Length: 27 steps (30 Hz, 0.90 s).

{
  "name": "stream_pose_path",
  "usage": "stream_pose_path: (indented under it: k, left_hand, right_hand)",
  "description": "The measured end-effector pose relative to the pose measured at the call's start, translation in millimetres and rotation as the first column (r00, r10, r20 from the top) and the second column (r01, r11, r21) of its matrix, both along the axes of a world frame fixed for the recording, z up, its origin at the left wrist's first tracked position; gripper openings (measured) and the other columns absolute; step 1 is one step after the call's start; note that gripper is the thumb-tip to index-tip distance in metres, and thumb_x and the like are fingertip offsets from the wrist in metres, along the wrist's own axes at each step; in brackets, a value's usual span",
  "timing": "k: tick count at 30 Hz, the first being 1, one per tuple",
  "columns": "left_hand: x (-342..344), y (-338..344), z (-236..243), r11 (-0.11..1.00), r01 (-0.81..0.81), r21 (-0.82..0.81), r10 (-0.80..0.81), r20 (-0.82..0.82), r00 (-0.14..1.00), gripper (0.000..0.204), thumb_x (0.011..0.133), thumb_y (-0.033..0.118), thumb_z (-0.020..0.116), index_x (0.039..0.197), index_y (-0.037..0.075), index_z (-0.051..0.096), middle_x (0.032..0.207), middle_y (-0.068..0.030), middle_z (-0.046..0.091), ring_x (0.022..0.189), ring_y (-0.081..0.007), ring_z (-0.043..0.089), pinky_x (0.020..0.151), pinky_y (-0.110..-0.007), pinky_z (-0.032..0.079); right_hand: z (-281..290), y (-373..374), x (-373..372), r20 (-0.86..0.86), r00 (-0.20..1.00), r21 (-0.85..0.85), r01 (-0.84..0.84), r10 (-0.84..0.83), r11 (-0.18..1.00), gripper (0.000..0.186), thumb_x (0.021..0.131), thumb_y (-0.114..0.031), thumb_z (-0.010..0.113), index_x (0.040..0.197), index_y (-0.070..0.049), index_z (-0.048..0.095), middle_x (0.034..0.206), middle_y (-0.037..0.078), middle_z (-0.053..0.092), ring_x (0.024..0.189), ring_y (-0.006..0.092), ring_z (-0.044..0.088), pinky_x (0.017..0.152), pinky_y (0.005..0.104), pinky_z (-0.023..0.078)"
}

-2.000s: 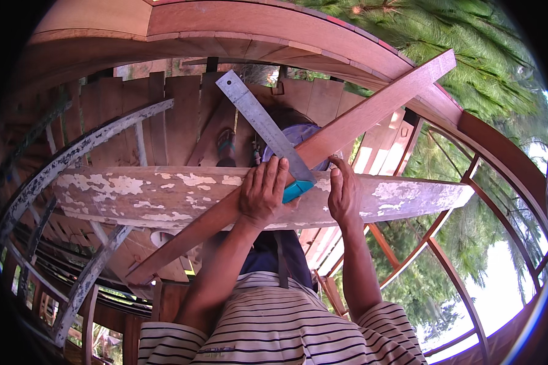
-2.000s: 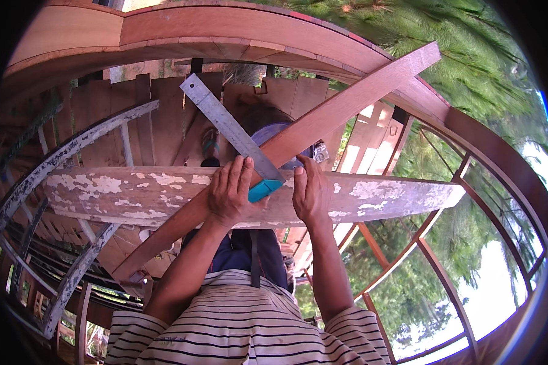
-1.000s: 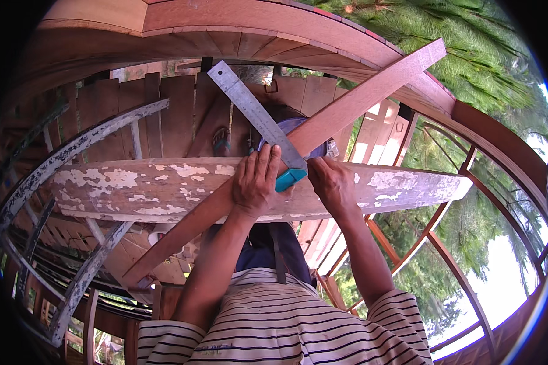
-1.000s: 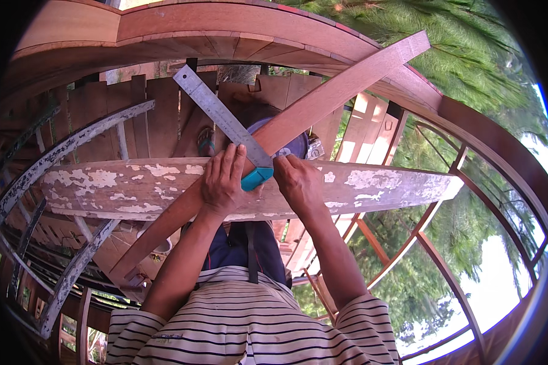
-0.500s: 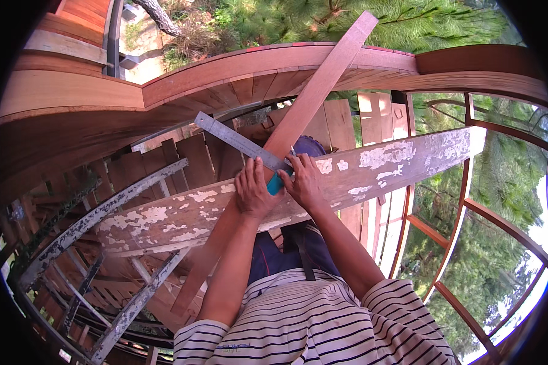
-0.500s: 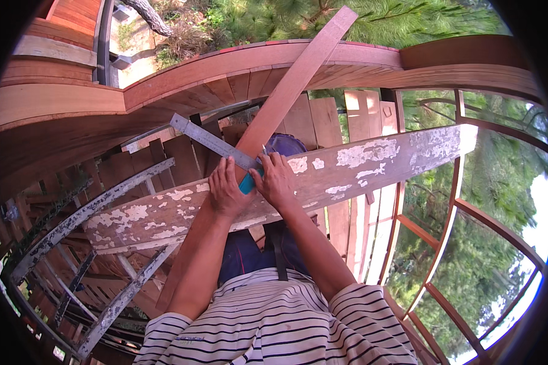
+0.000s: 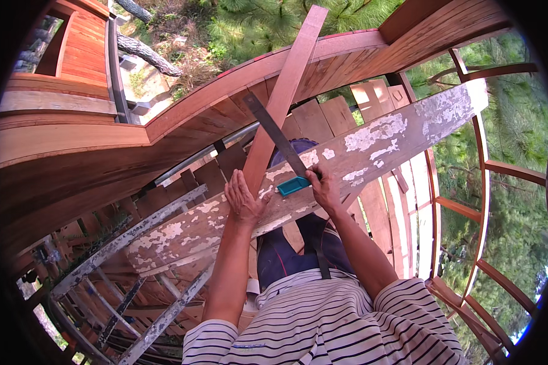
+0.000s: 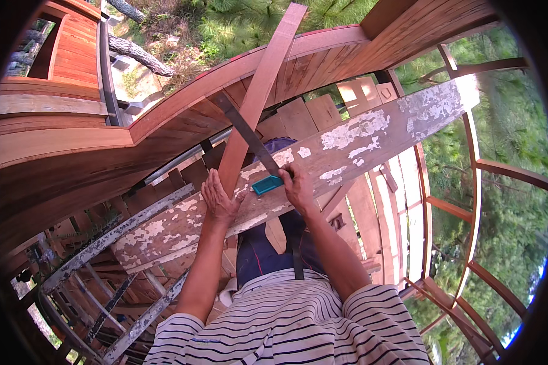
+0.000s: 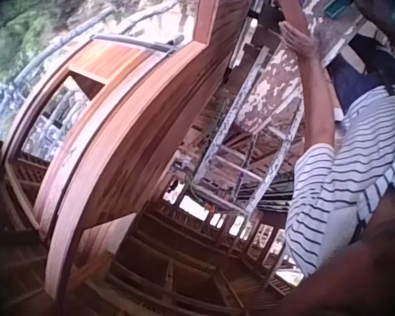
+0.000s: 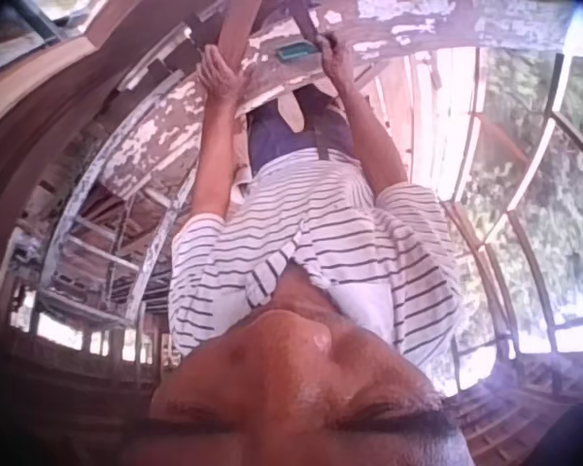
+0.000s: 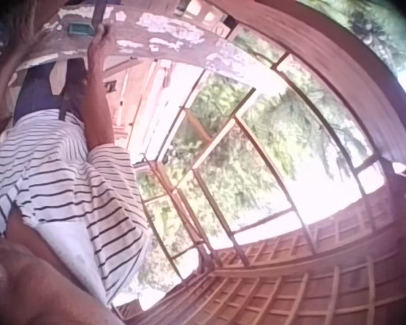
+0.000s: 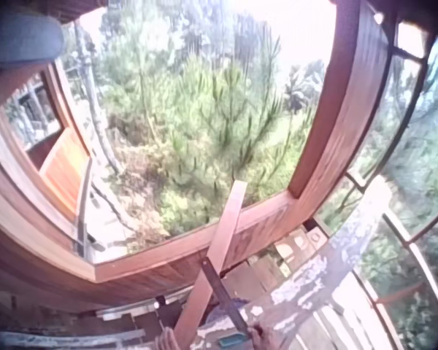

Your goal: The person uses a hand saw to cut a wooden plank, measures and marks it with a square and pencil, then fits the plank into a wall opening. They secure the plank using a pneumatic nail gun. The work occurs inside a partially built wooden structure with open window frames and visible trees outside.

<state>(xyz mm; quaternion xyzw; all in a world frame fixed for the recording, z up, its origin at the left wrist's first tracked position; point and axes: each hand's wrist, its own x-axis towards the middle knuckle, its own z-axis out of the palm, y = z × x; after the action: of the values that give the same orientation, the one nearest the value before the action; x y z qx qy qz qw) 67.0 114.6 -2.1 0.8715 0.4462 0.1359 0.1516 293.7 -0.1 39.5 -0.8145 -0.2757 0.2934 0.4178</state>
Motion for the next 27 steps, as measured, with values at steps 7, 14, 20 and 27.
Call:
stream_pose_path:
  k: [7,14,20,27]
  left_hand:
    - [-42,-17,10,1.000,-0.008,-0.028,0.003,-0.172,0.985,0.096,0.086,0.059,0.064,0.152,0.000,0.028,0.159,-0.0226,0.026,0.148,-0.0384,0.024,0.120,-0.059,0.013]
    - [-39,-20,30,0.987,-0.037,-0.156,0.008,-0.183,0.983,0.093,0.081,0.047,0.074,0.151,0.003,0.030,0.160,-0.0234,0.023,0.149,-0.0394,0.021,0.120,-0.057,0.013]
    - [-59,-26,42,0.975,-0.055,-0.216,0.005,-0.225,0.974,0.093,0.080,0.047,0.075,0.149,0.002,0.034,0.160,-0.0246,0.023,0.148,-0.0419,0.023,0.120,-0.057,0.017]
    - [-117,-60,49,0.970,-0.196,-0.147,0.152,-0.268,0.951,0.092,0.079,0.047,0.076,0.146,-0.002,0.037,0.155,-0.0320,0.024,0.143,-0.0488,0.027,0.115,-0.060,0.026]
  right_hand:
    - [-59,-111,76,0.139,0.766,0.061,0.626,-0.628,0.777,0.024,0.096,-0.023,0.066,0.093,0.001,0.064,0.077,0.009,0.063,0.073,0.0159,0.058,0.067,0.0325,0.047]
    - [-39,-112,89,0.319,0.772,-0.148,0.613,-0.550,0.776,0.028,0.091,-0.026,0.071,0.103,0.000,0.068,0.093,0.018,0.071,0.091,0.0319,0.068,0.083,0.0422,0.052]
    - [-23,-122,91,0.417,0.770,-0.096,0.565,-0.482,0.820,0.028,0.095,-0.021,0.067,0.113,0.001,0.066,0.100,0.014,0.069,0.083,0.0223,0.067,0.075,0.0370,0.054]
    - [84,-106,101,0.116,0.884,0.256,0.415,-0.453,0.873,0.024,0.101,-0.008,0.050,0.118,-0.004,0.067,0.110,0.007,0.069,0.083,0.0145,0.062,0.072,0.0285,0.052]
